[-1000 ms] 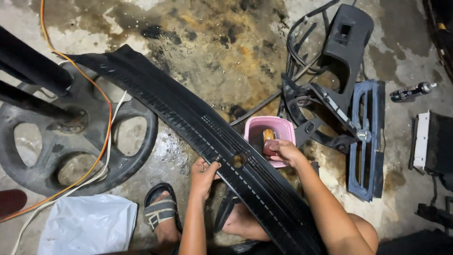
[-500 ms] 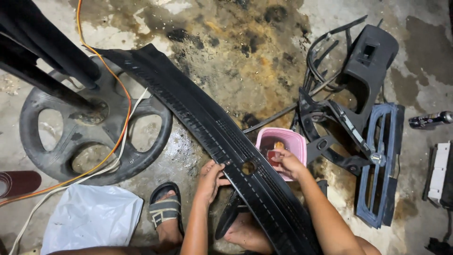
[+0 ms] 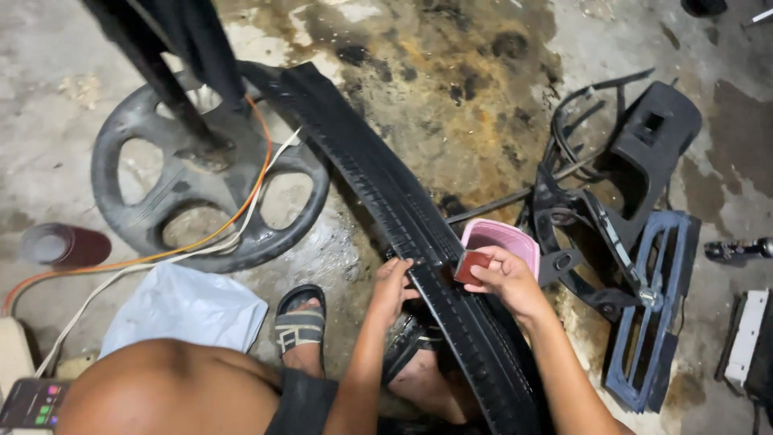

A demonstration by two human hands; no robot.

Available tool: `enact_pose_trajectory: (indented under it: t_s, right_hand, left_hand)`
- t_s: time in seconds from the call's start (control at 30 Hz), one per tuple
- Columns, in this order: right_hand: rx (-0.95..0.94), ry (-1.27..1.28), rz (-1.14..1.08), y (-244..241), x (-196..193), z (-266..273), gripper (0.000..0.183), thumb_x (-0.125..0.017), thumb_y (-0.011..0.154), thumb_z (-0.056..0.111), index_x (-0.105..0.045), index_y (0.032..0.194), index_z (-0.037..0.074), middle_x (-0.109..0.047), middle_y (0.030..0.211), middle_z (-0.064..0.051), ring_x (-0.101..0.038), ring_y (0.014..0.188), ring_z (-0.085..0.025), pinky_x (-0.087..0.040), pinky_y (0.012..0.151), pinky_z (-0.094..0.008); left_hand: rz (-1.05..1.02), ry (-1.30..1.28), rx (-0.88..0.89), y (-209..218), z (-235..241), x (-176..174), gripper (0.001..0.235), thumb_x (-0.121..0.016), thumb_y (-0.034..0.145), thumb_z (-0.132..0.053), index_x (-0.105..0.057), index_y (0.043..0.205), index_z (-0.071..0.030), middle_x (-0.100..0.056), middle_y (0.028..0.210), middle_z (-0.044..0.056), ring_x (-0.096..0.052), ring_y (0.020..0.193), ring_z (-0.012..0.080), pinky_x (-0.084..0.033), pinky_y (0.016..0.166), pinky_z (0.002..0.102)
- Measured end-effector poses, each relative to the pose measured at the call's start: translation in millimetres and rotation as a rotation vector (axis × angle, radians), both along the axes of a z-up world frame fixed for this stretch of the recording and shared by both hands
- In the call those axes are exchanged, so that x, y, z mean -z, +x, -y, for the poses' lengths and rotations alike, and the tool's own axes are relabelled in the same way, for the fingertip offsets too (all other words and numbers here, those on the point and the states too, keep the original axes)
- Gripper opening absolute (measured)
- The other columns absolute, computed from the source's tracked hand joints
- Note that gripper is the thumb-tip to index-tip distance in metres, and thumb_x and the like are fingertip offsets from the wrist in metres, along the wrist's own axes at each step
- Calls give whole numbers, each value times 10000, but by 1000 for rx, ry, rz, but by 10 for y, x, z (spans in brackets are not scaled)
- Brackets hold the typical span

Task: The person sits on the floor and sands a long black plastic car part using a sanding block. They hold the part with their left hand and rub the sanding block along its surface with their right hand. A pink bucket containing water and a sponge is visible nearby.

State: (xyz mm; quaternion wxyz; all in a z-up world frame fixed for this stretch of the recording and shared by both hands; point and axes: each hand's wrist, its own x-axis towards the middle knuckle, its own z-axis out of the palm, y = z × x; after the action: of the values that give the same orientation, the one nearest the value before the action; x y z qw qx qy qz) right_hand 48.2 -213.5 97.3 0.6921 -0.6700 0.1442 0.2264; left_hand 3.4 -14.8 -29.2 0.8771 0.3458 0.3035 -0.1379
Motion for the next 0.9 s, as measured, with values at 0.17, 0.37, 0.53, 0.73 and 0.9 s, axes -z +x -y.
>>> enact_pose_trajectory:
  t_s: [0.17, 0.37, 0.53, 0.73, 0.9]
  right_hand:
    - [-79, -147, 176, -131, 79, -494, 258, -694, 902, -63, -667, 1156, -29, -763, 940, -184, -766, 833, -261, -674, 737, -402]
    - [-430, -710, 605, -335, -119, -838, 261, -698, 857, 18, -793, 1034, 184, -819, 997, -56, -752, 1044, -233, -597, 906, -403]
    - [-589, -792, 794, -427, 36, -805, 410, -653, 780, -55, -815, 1063, 194, -811, 1105, -45, -712, 1157, -287, -508, 1060, -451]
    - [-513, -812, 750, -491, -80, -1009, 337, -640, 762, -58, -806, 966, 153, -795, 1002, -63, -734, 1051, -325, -558, 954, -442]
    - [-503, -822, 784, -446, -21, -1075, 339, -628, 743, -66, -807, 935, 147, -775, 936, -99, -719, 987, -370, -556, 912, -470]
  left_hand:
    - [4, -17, -8, -15, -8, -89, 234, -664, 946, -248, -698, 1071, -54, -763, 1072, 106, -760, 921, 280, -648, 663, 454]
    - [9, -57, 7, -14, 3, -26, 331, -640, 992, -340, -711, 1139, -52, -759, 1106, 136, -758, 941, 279, -648, 681, 456]
    - [-3, -64, -11, 6, 173, 354, 389, -589, 1026, -391, -705, 1125, -34, -752, 1050, 165, -754, 931, 299, -641, 688, 470]
    - [-35, 24, 11, -28, 174, 296, 363, -610, 1015, -383, -737, 1004, -43, -676, 872, 59, -720, 745, 202, -635, 588, 411]
    - [-43, 30, 8, 15, 186, 417, 384, -605, 1010, -389, -756, 1001, -36, -659, 811, 56, -698, 706, 166, -649, 594, 400]
